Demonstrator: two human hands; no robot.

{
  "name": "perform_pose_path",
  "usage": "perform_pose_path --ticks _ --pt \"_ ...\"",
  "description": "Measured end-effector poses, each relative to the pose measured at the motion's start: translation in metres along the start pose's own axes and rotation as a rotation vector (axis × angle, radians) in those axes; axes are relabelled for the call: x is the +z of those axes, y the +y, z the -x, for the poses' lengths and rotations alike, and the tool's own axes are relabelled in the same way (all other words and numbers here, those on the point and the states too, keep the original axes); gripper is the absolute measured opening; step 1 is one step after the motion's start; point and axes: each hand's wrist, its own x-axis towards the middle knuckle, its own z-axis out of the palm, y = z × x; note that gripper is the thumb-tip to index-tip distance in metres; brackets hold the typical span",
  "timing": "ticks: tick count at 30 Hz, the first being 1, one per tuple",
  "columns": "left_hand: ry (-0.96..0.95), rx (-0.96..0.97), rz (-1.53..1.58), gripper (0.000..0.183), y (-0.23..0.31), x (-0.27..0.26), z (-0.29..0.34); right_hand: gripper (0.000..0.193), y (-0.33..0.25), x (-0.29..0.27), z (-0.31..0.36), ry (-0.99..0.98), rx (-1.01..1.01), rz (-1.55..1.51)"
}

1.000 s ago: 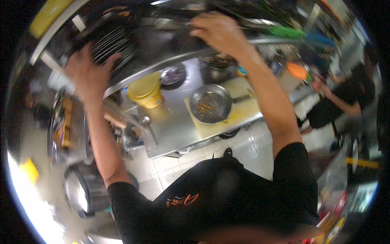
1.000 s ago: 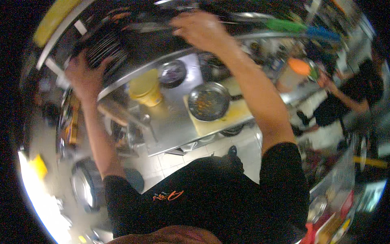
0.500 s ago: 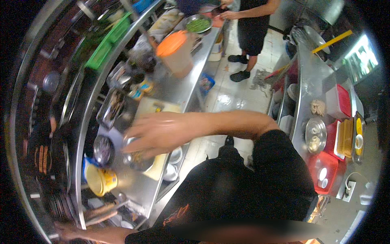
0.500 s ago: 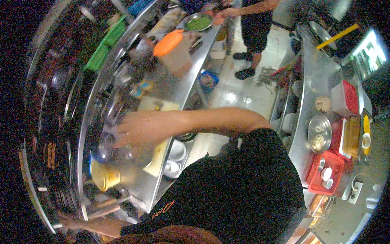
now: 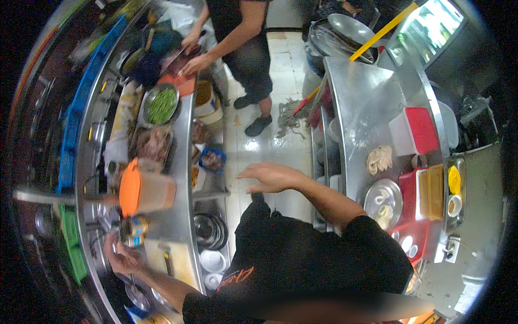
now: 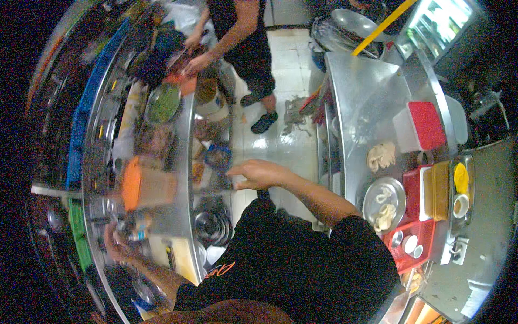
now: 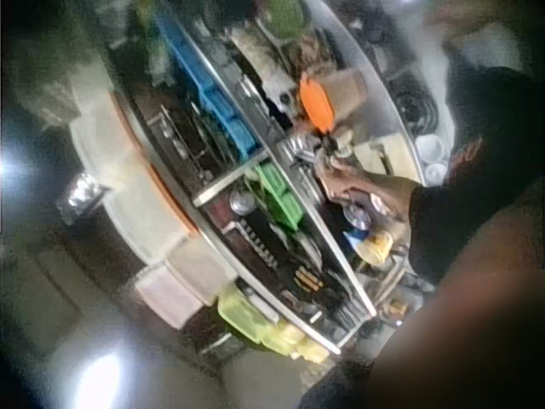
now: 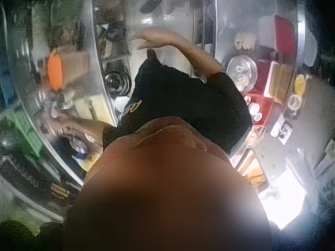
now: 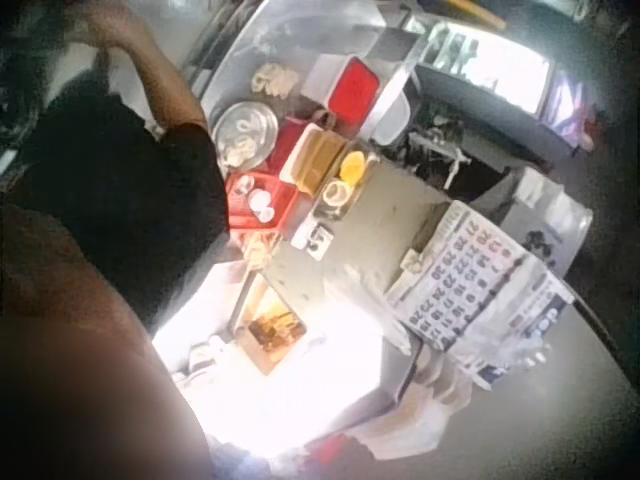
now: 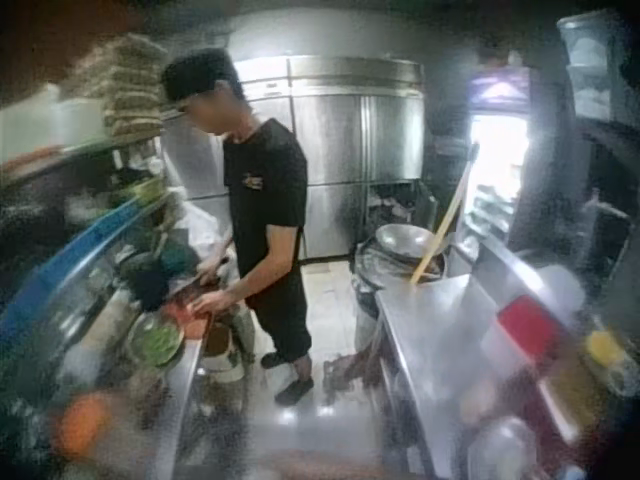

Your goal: The person washes various metal kitchen items including a large wok, small bowls, and rectangular trays in a commercial sink using a green brush and running water. After washing, the person moves to the cooking area to stir a pot and then returns to the sink area to handle more items.

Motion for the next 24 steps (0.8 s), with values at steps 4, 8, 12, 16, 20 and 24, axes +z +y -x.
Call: perform_pose_path --ticks 4,8,12,16,20,24 --pt "-0.138 -0.108 0.377 0.033 0.006 0.165 -0.023 0.051 0.086 -0.076 -0.022 0.183 0.069 0.033" --pt "-0.465 -0.016 0.486 0.022 0.09 0.355 -0.059 0.049 0.148 -0.158 0.007 0.288 0.392 0.131" --pt "-1.068 -0.057 0.888 0.028 0.214 0.562 -0.062 0.046 0.197 -0.2 0.069 0.521 0.677 -0.035" --pt "-1.393 0.389 0.901 0.042 0.333 0.755 -0.051 0.045 0.221 -0.232 0.12 0.746 0.973 -0.201" --pt "-1.666 0.37 0.591 0.047 0.4 0.906 -0.049 0.045 0.275 -0.246 0.144 0.952 0.968 -0.237" --pt "-1.7 0.469 0.375 0.048 0.383 1.046 -0.026 0.046 0.319 -0.327 0.129 0.996 0.95 -0.322"
